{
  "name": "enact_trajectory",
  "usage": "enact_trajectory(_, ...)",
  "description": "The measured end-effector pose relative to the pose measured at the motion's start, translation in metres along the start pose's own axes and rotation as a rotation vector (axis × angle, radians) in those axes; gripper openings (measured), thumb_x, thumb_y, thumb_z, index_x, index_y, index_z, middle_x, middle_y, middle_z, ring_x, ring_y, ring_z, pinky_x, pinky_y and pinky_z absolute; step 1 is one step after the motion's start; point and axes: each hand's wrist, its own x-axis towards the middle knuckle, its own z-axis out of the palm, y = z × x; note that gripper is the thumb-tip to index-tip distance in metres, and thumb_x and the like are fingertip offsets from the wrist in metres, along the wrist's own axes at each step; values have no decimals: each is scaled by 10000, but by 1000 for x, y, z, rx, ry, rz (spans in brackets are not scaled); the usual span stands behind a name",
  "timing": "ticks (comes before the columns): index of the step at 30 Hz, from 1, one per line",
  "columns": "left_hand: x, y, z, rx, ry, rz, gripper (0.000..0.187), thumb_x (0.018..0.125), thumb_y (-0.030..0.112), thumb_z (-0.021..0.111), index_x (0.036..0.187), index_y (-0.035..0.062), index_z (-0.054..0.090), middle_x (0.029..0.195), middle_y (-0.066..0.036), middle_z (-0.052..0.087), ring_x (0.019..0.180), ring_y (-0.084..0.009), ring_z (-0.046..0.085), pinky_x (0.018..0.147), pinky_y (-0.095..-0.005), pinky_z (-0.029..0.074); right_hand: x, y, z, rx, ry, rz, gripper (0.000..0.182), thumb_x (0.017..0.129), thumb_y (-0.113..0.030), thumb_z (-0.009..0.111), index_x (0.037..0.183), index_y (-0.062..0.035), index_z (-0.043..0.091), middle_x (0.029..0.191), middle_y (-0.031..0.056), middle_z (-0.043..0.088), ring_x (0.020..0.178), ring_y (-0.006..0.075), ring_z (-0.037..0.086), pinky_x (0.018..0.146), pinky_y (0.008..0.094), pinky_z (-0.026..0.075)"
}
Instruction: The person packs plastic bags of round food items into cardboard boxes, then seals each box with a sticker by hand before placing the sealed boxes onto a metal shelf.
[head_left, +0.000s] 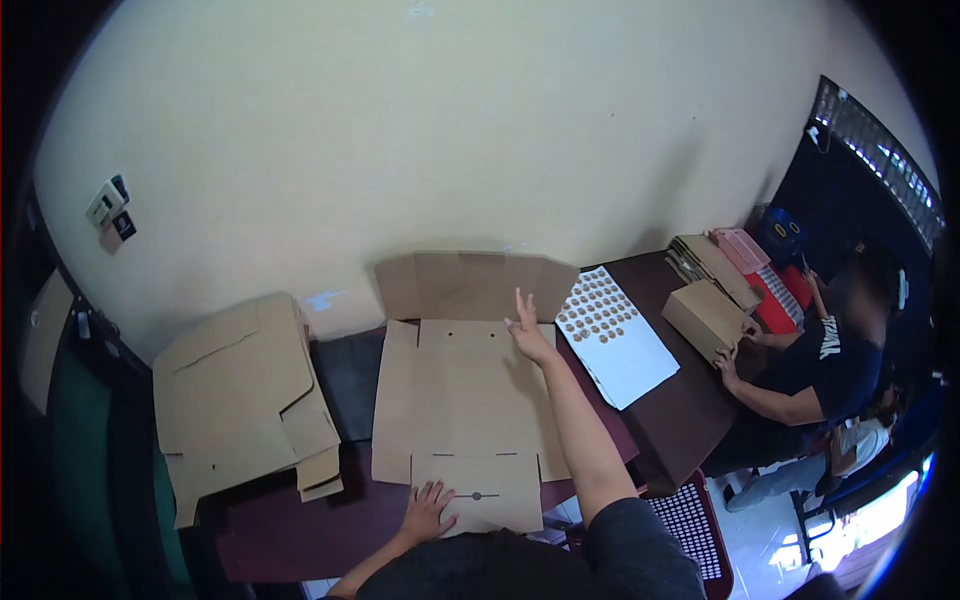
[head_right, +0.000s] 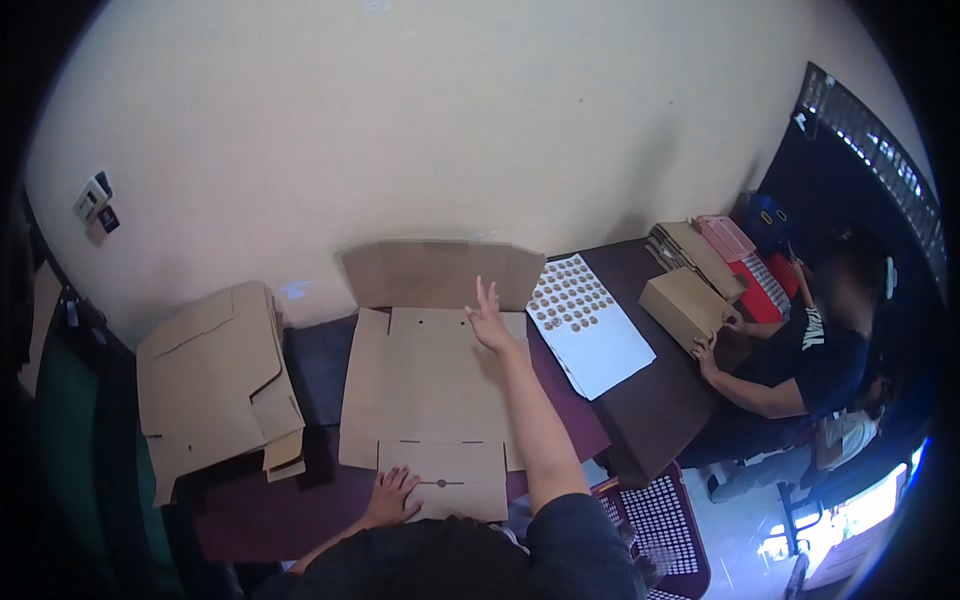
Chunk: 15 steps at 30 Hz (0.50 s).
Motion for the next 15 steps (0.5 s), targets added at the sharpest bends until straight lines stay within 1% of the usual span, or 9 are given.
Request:
enact_trajectory(1, 6, -2, 3, -103, 3, -29, 493, 806, 357, 550, 1233, 117, 490, 1317, -168, 406, 1248, -335, 352, 990, -521, 283, -6, -3, 0, -4, -20, 1, 706, 924, -285, 483, 1453, -250, 16, 1488, 229, -20, 1383, 366, 22, 1093, 464, 159)
enact_trajectory(3, 21, 1, -5, -308, 98, -115, 370, 731, 150, 602, 1091, 81, 547, 1132, -154, 520, 1081, -315, 477, 899, -446, 376, -10, -7, -4, -214, -17, -30, 809, 851, -94, 535, 1455, -215, 11, 1474, 262, -19, 1377, 386, 20, 1107, 433, 132)
enact_trajectory(4, 26, 1, -12, -307, 104, -129, 370, 731, 150, 602, 1091, 81, 547, 1132, -154, 520, 1081, -315, 477, 899, -446, 376, -14, -7, -2, -210, -29, -39, 809, 851, -94, 535, 1455, -215, 11, 1474, 262, -19, 1377, 386, 20, 1107, 433, 132)
enact_trajectory(6, 30, -7, -29, -298, 343, -156, 334, 735, 125, 591, 1063, 81, 549, 1121, -168, 519, 1061, -326, 488, 907, -453, 374, -38, 8, 5, -63, -91, -147, 809, 819, -32, 523, 1454, -171, 41, 1460, 291, 26, 1367, 411, 57, 1108, 424, 146)
enact_trajectory(8, 29, -10, -58, -165, 406, -194, 329, 729, 106, 591, 1055, 82, 546, 1109, -165, 518, 1045, -326, 499, 918, -454, 370, -64, 67, 30, -174, -121, -112, 776, 821, -62, 535, 1447, -144, 84, 1444, 306, 91, 1348, 432, 121, 1101, 443, 172)
enact_trajectory(10, 25, -25, -74, -42, 509, -367, 323, 727, 16, 558, 1044, 75, 558, 1146, -175, 513, 1083, -345, 493, 953, -445, 365, -114, 74, 34, -306, -232, 254, 778, 807, -118, 570, 1439, -120, 117, 1443, 285, 148, 1331, 436, 175, 1094, 458, 194)
enact_trajectory(11, 22, -38, -70, -46, 511, -357, 323, 727, 16, 558, 1044, 75, 558, 1146, -175, 513, 1083, -345, 493, 953, -445, 365, -137, 132, 53, -405, -262, 284, 801, 795, -182, 596, 1438, -121, 123, 1445, 270, 160, 1322, 449, 190, 1090, 464, 204)
enact_trajectory(13, 5, -64, -55, -407, 471, -453, 355, 718, -82, 502, 1034, 65, 570, 1225, -180, 478, 1148, -355, 465, 991, -421, 355, -193, 128, 51, -505, -317, 612, 800, 792, -212, 601, 1435, -122, 134, 1432, 275, 189, 1305, 467, 215, 1075, 472, 234)
enact_trajectory(15, -5, -72, -55, -428, 448, -463, 377, 715, -111, 475, 1032, 65, 576, 1252, -180, 463, 1166, -354, 456, 998, -406, 355, -244, 117, 49, -600, -213, 601, 745, 791, -202, 592, 1418, -111, 199, 1414, 291, 215, 1283, 474, 250, 1057, 478, 268)
